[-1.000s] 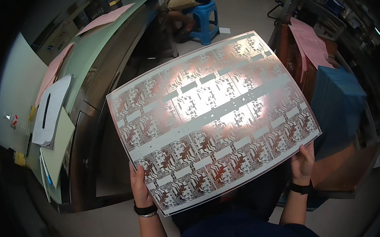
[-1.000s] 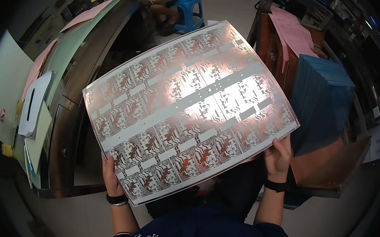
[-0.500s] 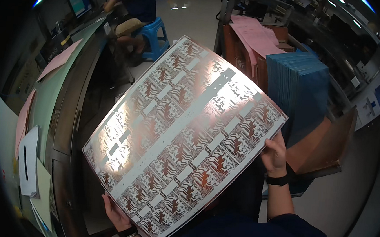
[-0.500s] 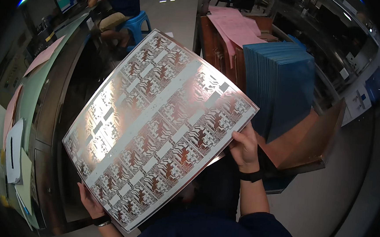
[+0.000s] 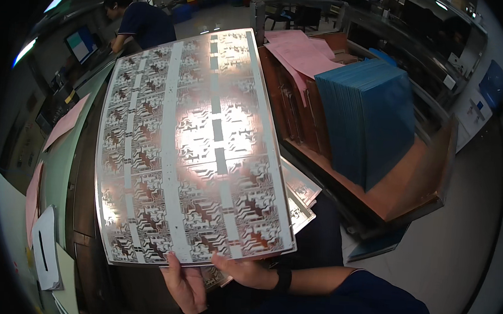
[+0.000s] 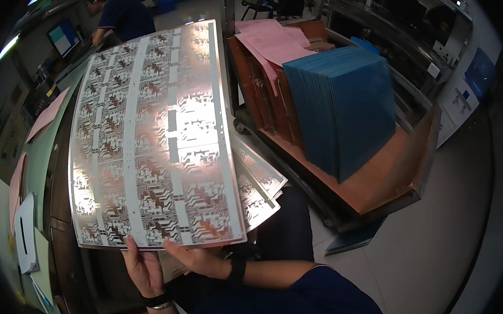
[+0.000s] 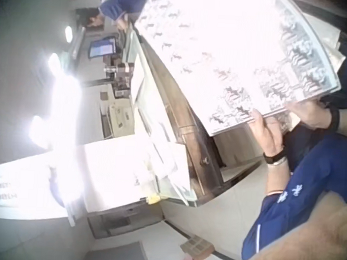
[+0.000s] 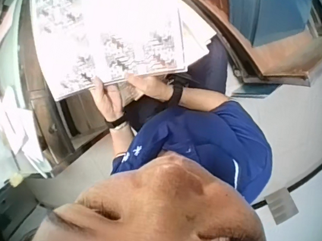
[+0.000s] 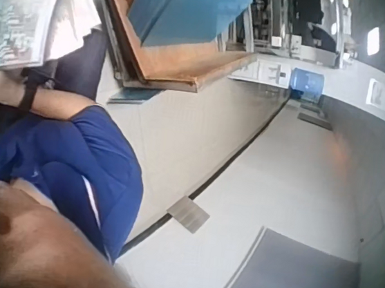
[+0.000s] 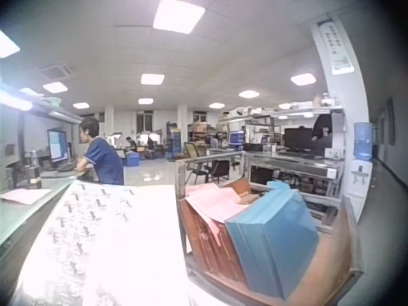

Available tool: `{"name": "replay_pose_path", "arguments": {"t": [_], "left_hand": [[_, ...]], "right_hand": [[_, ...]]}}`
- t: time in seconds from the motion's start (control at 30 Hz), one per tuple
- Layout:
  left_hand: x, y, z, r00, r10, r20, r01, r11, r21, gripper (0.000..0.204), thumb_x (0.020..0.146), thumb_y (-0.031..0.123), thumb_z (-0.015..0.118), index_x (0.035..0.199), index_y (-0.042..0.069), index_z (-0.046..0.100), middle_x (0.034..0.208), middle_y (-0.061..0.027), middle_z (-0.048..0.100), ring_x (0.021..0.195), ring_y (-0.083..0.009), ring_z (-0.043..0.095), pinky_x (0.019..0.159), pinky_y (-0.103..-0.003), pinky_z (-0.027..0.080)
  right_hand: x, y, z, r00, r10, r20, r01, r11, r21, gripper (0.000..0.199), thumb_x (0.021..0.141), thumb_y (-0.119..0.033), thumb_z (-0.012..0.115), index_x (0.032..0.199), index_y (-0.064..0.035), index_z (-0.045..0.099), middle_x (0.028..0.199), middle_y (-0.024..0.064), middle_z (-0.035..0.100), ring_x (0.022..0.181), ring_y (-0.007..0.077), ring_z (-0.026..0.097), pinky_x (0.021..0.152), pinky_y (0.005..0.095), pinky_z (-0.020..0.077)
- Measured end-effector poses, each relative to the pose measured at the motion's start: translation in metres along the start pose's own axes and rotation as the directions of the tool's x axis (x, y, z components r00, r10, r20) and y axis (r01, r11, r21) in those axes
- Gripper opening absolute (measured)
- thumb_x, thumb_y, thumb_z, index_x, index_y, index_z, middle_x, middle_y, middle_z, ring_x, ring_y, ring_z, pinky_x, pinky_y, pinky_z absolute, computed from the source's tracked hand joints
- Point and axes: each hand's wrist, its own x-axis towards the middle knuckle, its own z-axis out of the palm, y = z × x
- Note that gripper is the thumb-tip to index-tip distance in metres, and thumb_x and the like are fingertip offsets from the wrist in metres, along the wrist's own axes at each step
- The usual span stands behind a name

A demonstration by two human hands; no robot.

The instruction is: Inspecting and sorting reflective metal sheets from a stack in an industrial setting.

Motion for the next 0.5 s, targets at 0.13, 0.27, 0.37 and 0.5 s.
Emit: {"name": "replay_pose_path", "arguments": {"t": [0.13, 0.27, 0.37, 0.5], "left_hand": [[-0.004, -0.003, -0.007, 0.979, -0.114, 0.172, 0.07, 0.968, 0.242, 0.041, 0.091, 0.01, 0.049, 0.129, -0.001, 0.036, 0.127, -0.0159, 0.045, 0.116, -0.0275, 0.046, 0.089, -0.046, 0.047], [-0.006, 0.012, -0.03, 0.951, -0.246, 0.188, 0.12, 0.853, 0.508, 0.038, 0.091, 0.017, 0.052, 0.123, -0.003, 0.044, 0.117, -0.018, 0.053, 0.104, -0.026, 0.055, 0.084, -0.038, 0.049], [-0.007, 0.02, -0.045, 0.984, -0.166, 0.071, 0.1, 0.826, 0.555, 0.038, 0.093, 0.019, 0.049, 0.124, -0.003, 0.044, 0.113, -0.0185, 0.056, 0.094, -0.0223, 0.059, 0.08, -0.032, 0.05], [-0.003, 0.032, -0.068, 0.994, -0.109, -0.03, 0.108, 0.832, 0.545, 0.037, 0.094, 0.02, 0.049, 0.123, -0.002, 0.045, 0.109, -0.0143, 0.056, 0.091, -0.0188, 0.058, 0.079, -0.028, 0.049]], "right_hand": [[0.006, -0.041, -0.026, 0.974, 0.028, -0.225, 0.132, 0.736, 0.664, 0.03, 0.094, -0.009, 0.044, 0.122, 0.0012, 0.043, 0.117, 0.0107, 0.051, 0.106, 0.0169, 0.053, 0.085, 0.031, 0.047], [-0.011, -0.104, -0.095, 0.888, -0.176, -0.424, 0.414, 0.707, 0.573, 0.038, 0.092, -0.002, 0.042, 0.129, 0.0013, 0.034, 0.122, 0.0118, 0.049, 0.111, 0.023, 0.051, 0.093, 0.0384, 0.0456], [-0.048, -0.134, -0.15, 0.671, -0.404, -0.622, 0.651, 0.722, 0.234, 0.04, 0.09, 0.0, 0.043, 0.129, -0.0002, 0.036, 0.123, 0.0126, 0.048, 0.11, 0.0242, 0.052, 0.093, 0.0394, 0.0459], [-0.11, -0.18, -0.199, 0.085, -0.669, -0.738, 0.61, 0.62, -0.493, 0.031, 0.091, -0.009, 0.047, 0.119, 0.0058, 0.046, 0.111, 0.0141, 0.056, 0.098, 0.0211, 0.058, 0.085, 0.0341, 0.0488]]}}
